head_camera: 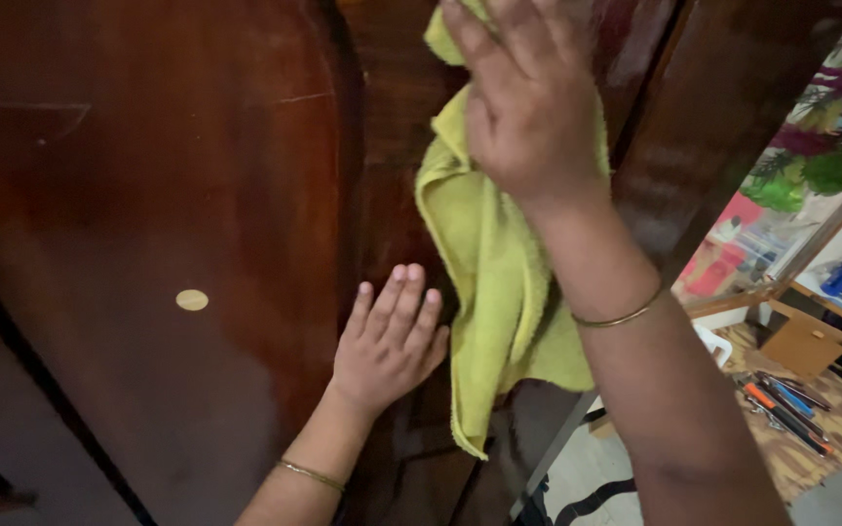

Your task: The person wipes down different panels and surfaces of a wooden door using a cloth.

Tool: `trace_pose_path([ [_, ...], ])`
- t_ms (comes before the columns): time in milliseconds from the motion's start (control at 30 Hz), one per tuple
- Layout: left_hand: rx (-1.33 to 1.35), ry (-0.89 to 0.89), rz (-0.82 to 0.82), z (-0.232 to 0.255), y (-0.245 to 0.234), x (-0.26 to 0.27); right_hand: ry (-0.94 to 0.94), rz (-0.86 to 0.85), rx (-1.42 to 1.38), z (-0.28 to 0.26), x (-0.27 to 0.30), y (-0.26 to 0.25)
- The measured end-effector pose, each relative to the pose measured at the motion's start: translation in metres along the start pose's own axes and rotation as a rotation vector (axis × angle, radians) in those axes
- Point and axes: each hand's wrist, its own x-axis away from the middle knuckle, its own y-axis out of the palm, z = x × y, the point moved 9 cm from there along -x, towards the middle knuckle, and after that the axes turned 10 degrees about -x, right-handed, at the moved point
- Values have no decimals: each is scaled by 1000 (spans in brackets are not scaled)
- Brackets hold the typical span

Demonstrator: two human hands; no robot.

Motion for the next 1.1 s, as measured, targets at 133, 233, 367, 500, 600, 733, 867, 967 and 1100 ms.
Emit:
trace_pose_path([
  [133,120,-90,49,-15,-11,7,-246,-58,-108,-51,23,42],
  [233,28,-102,36,-37,-24,8,-273,-150,-249,-91,75,46],
  [367,-155,-195,-48,-81,-35,3,-415,-258,-263,-100,96,43],
  [500,-188,-142,-23,-83,-45,-1,-337,-130,42,-59,41,44],
  [600,-133,-147,-20,-85,-46,0,-211,-115,-2,-51,9,38],
  [733,-10,-162,-35,-92,-48,6,-83,-152,-129,-61,18,45],
  [867,-13,-153,-34,-96,-49,6,-158,-176,-193,-109,90,61],
  [967,-54,-131,-26,-94,-50,5,-260,-204,-207,-154,155,72],
  [1100,-115,-110,-35,-94,-46,13,-379,-250,-285,-174,195,76],
])
